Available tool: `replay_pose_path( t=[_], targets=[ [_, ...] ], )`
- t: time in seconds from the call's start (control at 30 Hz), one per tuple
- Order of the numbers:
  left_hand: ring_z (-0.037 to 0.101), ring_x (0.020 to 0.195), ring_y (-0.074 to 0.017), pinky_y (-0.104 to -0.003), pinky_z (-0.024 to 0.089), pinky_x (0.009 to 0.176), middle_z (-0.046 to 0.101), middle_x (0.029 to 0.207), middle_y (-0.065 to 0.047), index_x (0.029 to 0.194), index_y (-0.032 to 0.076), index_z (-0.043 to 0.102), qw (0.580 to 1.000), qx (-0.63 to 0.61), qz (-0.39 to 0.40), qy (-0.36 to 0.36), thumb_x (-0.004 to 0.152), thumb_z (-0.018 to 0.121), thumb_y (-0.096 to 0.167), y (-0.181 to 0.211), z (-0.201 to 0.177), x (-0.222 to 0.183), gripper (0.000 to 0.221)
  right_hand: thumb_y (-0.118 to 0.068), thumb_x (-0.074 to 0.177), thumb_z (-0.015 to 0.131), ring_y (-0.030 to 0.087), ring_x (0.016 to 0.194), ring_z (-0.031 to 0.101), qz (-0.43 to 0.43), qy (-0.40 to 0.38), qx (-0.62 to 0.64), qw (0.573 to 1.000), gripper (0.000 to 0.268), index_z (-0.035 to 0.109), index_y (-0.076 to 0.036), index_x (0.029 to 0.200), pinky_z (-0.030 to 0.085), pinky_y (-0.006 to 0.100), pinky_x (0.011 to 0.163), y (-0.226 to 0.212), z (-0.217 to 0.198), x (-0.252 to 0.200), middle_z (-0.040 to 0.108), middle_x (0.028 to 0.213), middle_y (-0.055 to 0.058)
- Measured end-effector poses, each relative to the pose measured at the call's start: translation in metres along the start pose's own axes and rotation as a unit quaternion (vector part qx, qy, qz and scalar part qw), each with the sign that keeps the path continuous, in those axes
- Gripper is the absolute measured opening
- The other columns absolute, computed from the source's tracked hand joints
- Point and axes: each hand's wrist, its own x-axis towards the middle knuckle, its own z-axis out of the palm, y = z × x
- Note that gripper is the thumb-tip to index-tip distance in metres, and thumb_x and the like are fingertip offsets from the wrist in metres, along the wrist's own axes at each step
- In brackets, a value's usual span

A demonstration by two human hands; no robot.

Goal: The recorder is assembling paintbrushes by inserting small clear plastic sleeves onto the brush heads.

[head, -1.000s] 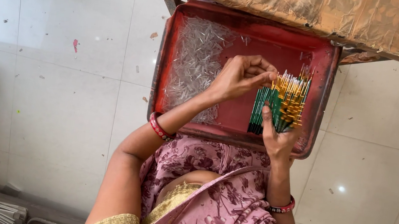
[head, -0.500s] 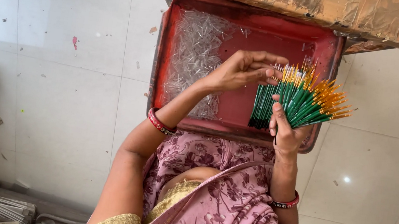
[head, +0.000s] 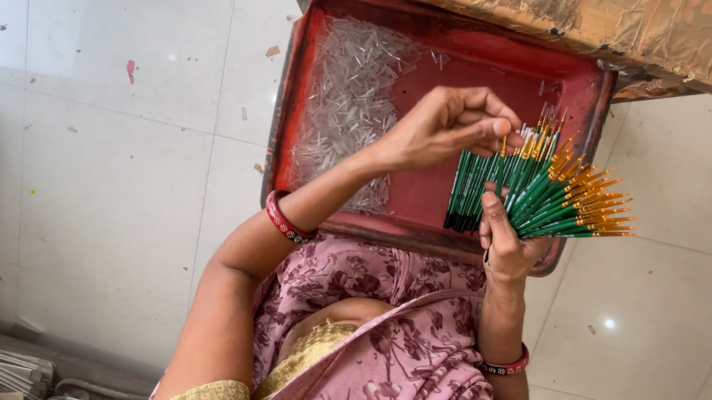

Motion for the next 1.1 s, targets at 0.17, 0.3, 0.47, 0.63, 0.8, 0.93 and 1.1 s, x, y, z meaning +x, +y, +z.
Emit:
replay_pose_path(
  t=[0.17, 0.3, 0.47, 0.63, 0.8, 0.93, 1.1],
  targets=[
    [0.080, 0.096, -0.0210, -0.036, 0.070, 0.086, 0.080, 0.103, -0.014, 0.117, -0.007, 0.069, 0.992, 0.113, -0.022, 0.054, 0.104, 0.070, 0.015, -0.018, -0.006, -0.004, 0.025, -0.010, 0.098, 0.077, 0.008, 0.054, 0.054, 0.012, 0.000, -0.062, 0.998, 0.017, 0.071, 0.001, 0.109, 0.039, 0.022, 0.043, -0.004, 0.003, 0.001, 0.070, 0.088, 0.011],
    [0.081, 0.083, -0.0166, -0.033, 0.065, 0.072, 0.080, 0.099, -0.014, 0.126, 0.000, 0.067, 0.941, 0.314, 0.019, 0.126, 0.098, 0.072, 0.020, -0.021, -0.010, -0.001, 0.035, -0.020, 0.106, 0.075, 0.015, 0.072, 0.067, -0.211, -0.071, -0.356, 0.908, 0.019, 0.075, -0.001, 0.111, 0.052, 0.032, 0.062, -0.012, 0.000, 0.016, 0.072, 0.089, 0.010],
    [0.075, 0.079, -0.0291, -0.041, 0.061, 0.070, 0.079, 0.089, -0.018, 0.131, 0.000, 0.069, 0.851, 0.512, 0.029, 0.110, 0.094, 0.073, 0.017, -0.052, -0.019, -0.006, 0.041, -0.019, 0.106, 0.074, 0.013, 0.072, 0.069, -0.221, -0.034, -0.348, 0.910, 0.021, 0.075, 0.000, 0.116, 0.054, 0.030, 0.062, -0.015, -0.008, 0.019, 0.074, 0.089, 0.008],
    [0.082, 0.083, -0.0158, -0.031, 0.067, 0.073, 0.082, 0.099, -0.011, 0.118, 0.006, 0.077, 0.952, 0.301, -0.018, 0.044, 0.096, 0.071, 0.021, -0.042, -0.026, -0.003, 0.027, -0.008, 0.103, 0.072, 0.009, 0.052, 0.051, -0.025, 0.000, -0.063, 0.998, 0.018, 0.070, 0.006, 0.114, 0.037, 0.022, 0.043, -0.015, -0.006, 0.017, 0.061, 0.075, 0.008],
    [0.078, 0.094, -0.0145, -0.029, 0.067, 0.082, 0.080, 0.107, -0.010, 0.131, 0.002, 0.068, 0.992, 0.122, -0.023, 0.014, 0.102, 0.068, 0.021, -0.007, -0.016, -0.001, 0.035, 0.000, 0.099, 0.068, 0.009, 0.053, 0.055, 0.012, -0.019, 0.041, 0.999, 0.006, 0.067, 0.003, 0.104, 0.038, 0.021, 0.040, -0.012, -0.001, 0.012, 0.072, 0.090, 0.010],
    [0.077, 0.095, -0.0145, -0.030, 0.068, 0.083, 0.079, 0.103, -0.011, 0.127, -0.003, 0.065, 0.997, 0.064, -0.022, 0.043, 0.101, 0.071, 0.020, 0.001, -0.008, 0.001, 0.036, 0.005, 0.098, 0.074, 0.010, 0.054, 0.057, -0.011, -0.019, 0.021, 1.000, 0.014, 0.061, -0.001, 0.099, 0.038, 0.022, 0.040, 0.002, -0.006, 0.005, 0.064, 0.080, 0.007],
    [0.077, 0.098, -0.0173, -0.032, 0.068, 0.086, 0.079, 0.106, -0.011, 0.121, -0.005, 0.070, 0.997, 0.059, -0.009, 0.050, 0.104, 0.067, 0.020, -0.008, -0.007, 0.004, 0.031, 0.002, 0.093, 0.081, 0.010, 0.055, 0.059, -0.023, 0.014, -0.034, 0.999, 0.021, 0.061, -0.003, 0.097, 0.041, 0.022, 0.041, 0.007, -0.008, 0.002, 0.068, 0.081, 0.008]
  ],
)
